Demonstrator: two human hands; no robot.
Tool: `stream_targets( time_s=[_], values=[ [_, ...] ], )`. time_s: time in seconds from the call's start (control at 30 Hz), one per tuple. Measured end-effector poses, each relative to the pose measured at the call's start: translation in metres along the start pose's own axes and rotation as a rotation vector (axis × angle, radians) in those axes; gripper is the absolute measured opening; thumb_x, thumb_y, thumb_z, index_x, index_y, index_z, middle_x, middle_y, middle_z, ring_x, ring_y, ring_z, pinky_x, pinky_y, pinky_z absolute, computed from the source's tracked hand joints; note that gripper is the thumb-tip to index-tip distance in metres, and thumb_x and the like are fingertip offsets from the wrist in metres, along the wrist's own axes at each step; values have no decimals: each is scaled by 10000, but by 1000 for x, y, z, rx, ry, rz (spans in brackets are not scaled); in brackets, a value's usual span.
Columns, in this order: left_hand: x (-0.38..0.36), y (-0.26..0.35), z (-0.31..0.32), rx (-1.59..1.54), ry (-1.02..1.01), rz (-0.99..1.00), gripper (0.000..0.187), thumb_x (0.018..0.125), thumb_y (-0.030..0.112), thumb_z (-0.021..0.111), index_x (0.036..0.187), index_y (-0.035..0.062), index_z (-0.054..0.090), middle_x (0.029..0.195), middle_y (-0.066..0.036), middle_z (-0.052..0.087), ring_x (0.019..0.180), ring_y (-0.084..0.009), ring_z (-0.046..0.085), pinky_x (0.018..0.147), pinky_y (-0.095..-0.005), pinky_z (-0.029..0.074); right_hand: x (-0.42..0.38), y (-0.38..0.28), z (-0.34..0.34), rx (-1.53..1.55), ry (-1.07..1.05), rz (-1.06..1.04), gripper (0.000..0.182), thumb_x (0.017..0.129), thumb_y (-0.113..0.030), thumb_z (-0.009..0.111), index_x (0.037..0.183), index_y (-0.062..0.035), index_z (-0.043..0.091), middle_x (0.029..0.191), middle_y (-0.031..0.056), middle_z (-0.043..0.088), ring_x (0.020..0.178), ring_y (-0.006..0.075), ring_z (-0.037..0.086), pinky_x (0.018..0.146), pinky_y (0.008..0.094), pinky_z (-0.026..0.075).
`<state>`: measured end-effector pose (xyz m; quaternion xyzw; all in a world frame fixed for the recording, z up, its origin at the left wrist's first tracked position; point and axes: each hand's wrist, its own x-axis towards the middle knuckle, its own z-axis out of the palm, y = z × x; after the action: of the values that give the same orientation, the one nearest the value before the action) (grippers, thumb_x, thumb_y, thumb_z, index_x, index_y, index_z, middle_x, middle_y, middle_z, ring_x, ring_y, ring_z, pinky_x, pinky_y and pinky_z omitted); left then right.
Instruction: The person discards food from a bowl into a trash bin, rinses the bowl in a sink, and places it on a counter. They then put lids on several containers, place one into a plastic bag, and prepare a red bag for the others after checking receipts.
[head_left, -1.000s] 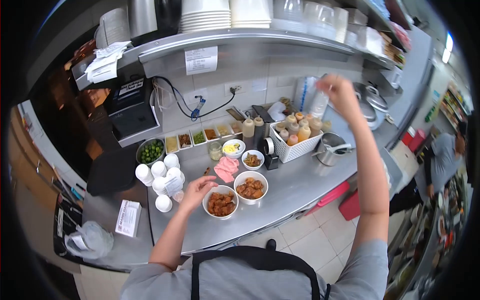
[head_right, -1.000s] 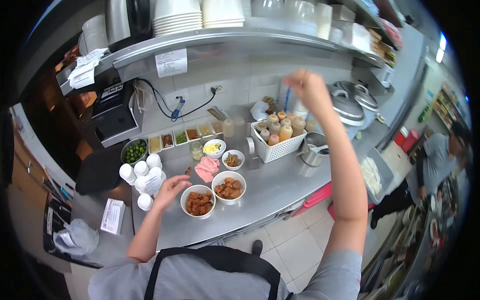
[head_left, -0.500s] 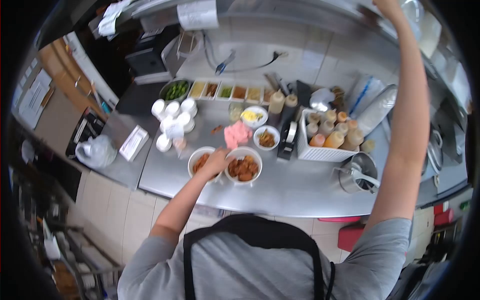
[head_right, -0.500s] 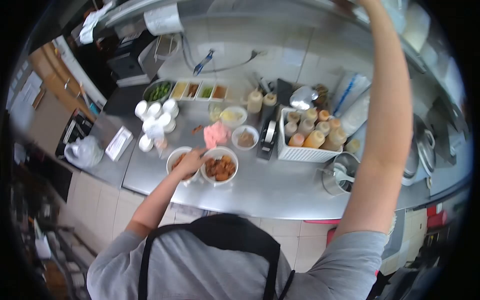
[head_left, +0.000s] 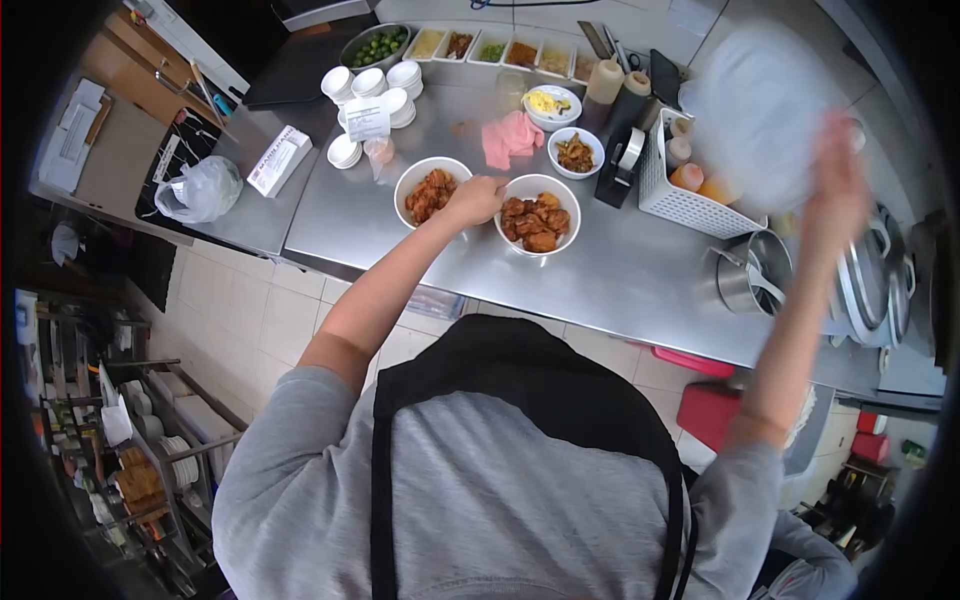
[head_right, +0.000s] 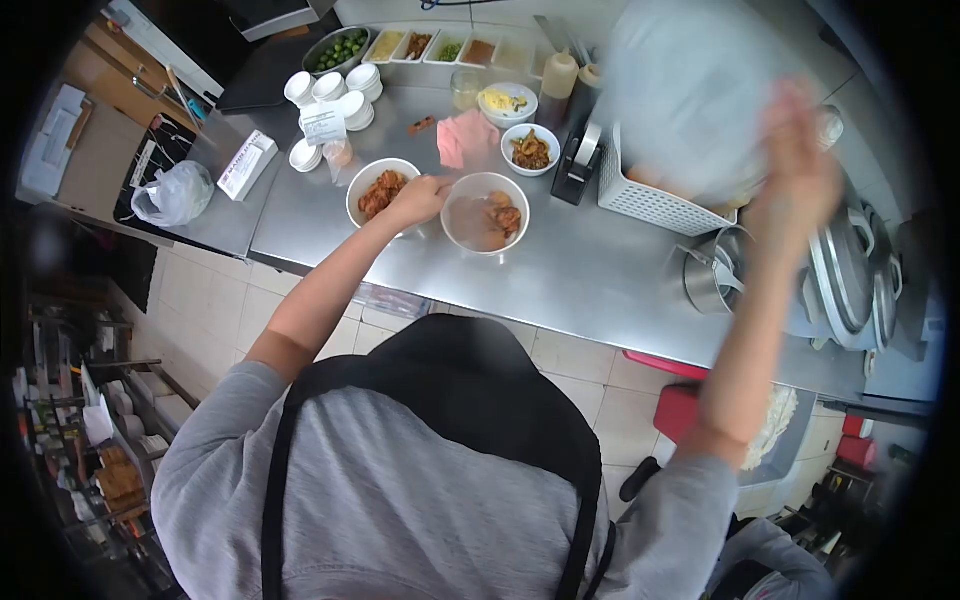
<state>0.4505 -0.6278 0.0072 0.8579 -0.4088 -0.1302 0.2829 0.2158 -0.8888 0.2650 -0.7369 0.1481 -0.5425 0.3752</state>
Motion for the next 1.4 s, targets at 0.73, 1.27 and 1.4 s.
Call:
stream_targets(
  time_s=[0.73,1.27,1.4],
  values=[
    [5,34,85,-390,593,7,280,866,216,432,875,-14,592,838,-199,589,783,-353,560,705,-404,428,-248,173,152,-230,-59,403,215,838,-186,514,859,17,581,826,141,596,802,262,560,689,323,435],
    [12,26,71,-347,347,70,344,824,323,502,890,1,606,844,-176,602,795,-329,557,701,-388,431,-232,190,138,-160,-470,756,339,780,-339,591,718,-6,609,588,67,500,544,107,420,509,289,366],
    [5,45,37,-173,504,230,332,779,239,574,1027,19,553,1015,-149,544,947,-325,491,804,-377,400,-125,115,127,-238,-474,214,255,739,-182,638,933,-19,606,789,109,556,666,207,534,611,299,440]
  ],
)
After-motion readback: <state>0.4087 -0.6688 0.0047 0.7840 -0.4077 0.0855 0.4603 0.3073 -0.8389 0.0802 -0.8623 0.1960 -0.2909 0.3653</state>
